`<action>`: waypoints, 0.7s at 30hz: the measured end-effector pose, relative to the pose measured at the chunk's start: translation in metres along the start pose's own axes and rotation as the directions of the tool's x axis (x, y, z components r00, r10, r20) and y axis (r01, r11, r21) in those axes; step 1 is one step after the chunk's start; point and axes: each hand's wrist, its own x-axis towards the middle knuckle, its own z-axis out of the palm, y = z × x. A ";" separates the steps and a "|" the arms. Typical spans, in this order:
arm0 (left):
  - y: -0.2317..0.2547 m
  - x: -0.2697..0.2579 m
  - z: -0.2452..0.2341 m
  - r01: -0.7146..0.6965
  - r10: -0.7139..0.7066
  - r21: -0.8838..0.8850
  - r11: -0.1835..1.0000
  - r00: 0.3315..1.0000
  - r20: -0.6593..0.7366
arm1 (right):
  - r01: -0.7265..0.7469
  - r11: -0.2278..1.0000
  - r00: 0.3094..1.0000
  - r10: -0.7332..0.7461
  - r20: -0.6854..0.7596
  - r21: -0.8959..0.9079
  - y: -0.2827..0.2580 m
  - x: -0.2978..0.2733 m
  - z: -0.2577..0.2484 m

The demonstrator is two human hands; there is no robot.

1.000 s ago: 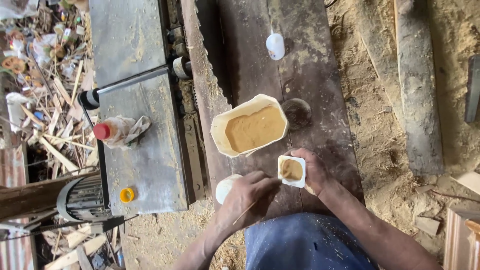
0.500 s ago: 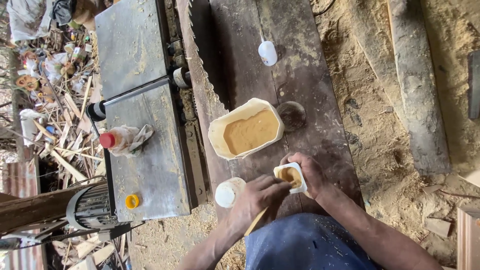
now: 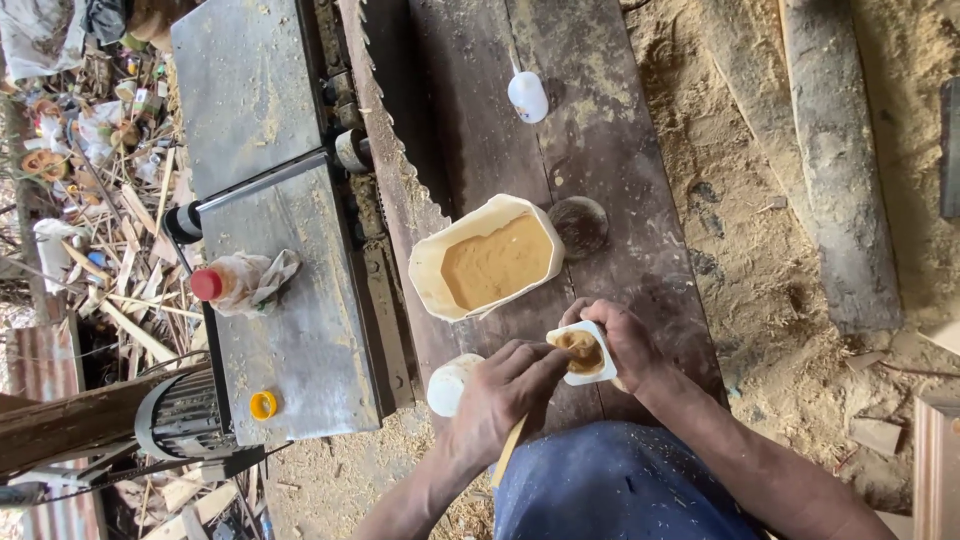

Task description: Mixing wood filler by pouring liquid hardener into a container of paste and stirring it with a wooden stick.

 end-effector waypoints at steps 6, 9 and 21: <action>0.018 0.001 -0.001 0.133 -0.115 -0.167 0.977 0.987 0.111 | 0.125 0.985 0.986 -0.137 -0.095 -0.116 -0.010 0.006 -0.005; 0.006 -0.010 0.020 0.133 -0.133 -0.183 0.974 0.991 0.015 | 0.098 0.995 0.991 -0.099 -0.092 -0.014 -0.003 0.008 -0.001; 0.006 -0.003 -0.006 -0.251 0.247 0.046 0.967 0.965 0.085 | 0.017 0.998 1.000 -0.015 -0.024 0.058 -0.002 0.012 -0.002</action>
